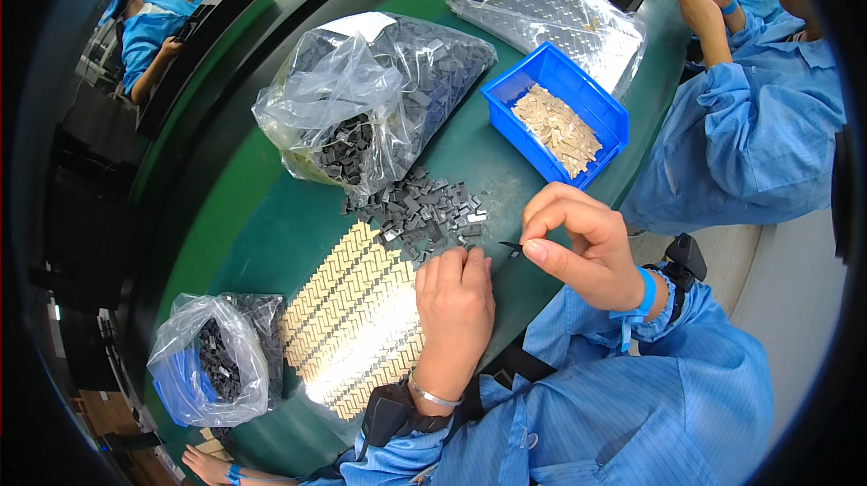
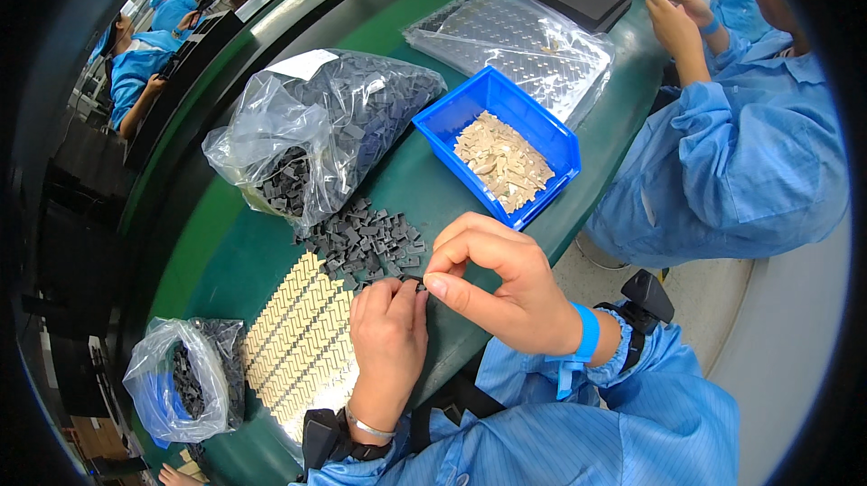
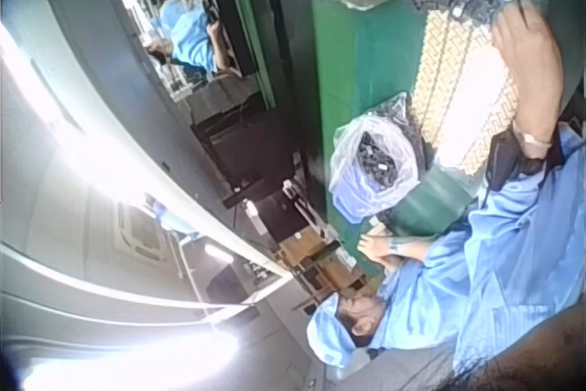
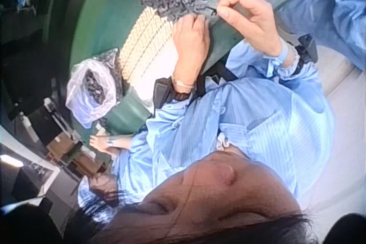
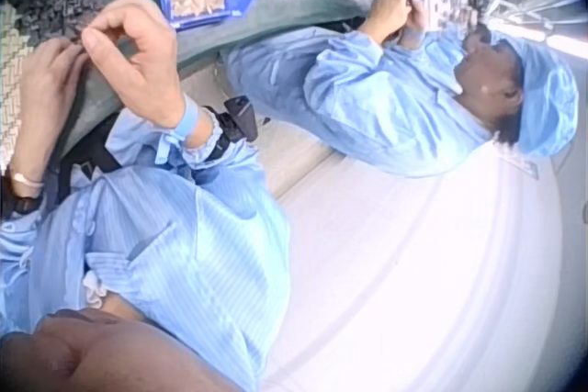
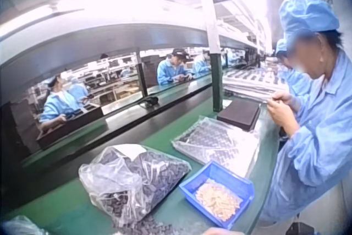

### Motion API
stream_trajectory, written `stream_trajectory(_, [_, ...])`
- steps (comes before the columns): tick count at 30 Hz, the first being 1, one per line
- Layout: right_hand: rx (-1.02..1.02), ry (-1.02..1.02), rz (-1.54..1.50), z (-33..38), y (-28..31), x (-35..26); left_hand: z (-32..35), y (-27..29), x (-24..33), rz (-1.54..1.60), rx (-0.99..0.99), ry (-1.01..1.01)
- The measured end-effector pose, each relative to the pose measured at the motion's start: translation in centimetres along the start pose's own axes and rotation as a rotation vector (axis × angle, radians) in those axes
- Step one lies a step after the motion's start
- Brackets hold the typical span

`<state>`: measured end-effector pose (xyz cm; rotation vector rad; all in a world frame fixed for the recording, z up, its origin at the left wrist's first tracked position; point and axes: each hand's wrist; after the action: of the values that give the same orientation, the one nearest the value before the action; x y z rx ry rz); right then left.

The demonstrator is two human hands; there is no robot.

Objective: The person is assembling small electronic components, specifically placing small black components onto a grid.

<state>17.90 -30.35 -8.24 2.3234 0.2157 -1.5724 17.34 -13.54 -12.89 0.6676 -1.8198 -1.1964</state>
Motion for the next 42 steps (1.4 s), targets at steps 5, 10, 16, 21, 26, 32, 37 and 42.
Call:
stream_trajectory(5, [0.051, 0.099, 0.012, 0.3, -0.5, 1.1, 0.7, 2.2, 0.5, 0.603, 0.090, 0.113])
stream_trajectory(10, [-0.052, 0.346, 0.079, 0.1, -2.3, 0.6, 3.1, 4.9, 1.4, 1.849, 0.098, 0.352])
stream_trajectory(16, [-0.066, 0.351, 0.042, -0.3, -4.2, 0.3, 4.2, 5.7, 2.2, 1.970, 0.173, 0.483])
stream_trajectory(21, [-0.080, 0.246, -0.006, 0.2, -5.4, 0.1, 5.2, 5.1, 1.2, 1.999, 0.226, 0.370])
stream_trajectory(26, [0.007, 0.557, 0.273, -0.3, -6.1, 0.8, 5.0, 5.5, 2.7, 1.961, 0.312, 0.496])
stream_trajectory(32, [-0.087, 0.630, 0.362, -0.2, -6.8, 1.0, 5.6, 5.5, 1.9, 1.920, 0.357, 0.459])
stream_trajectory(37, [-0.063, 0.254, -0.098, -0.2, -6.5, 0.3, 5.7, 5.7, 1.5, 1.713, 0.355, 0.456])
stream_trajectory(42, [-0.081, 0.024, -0.500, 0.1, -7.4, 1.0, 6.1, 5.5, 1.1, 1.696, 0.319, 0.389])
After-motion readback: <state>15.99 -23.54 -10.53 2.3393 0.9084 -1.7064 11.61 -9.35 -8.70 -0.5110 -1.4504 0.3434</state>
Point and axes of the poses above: each hand's wrist, its own z-axis away from the middle knuckle, its own y-axis out of the back of the hand, x = y × z, and after that the axes turned 13 degrees about -x, right-handed
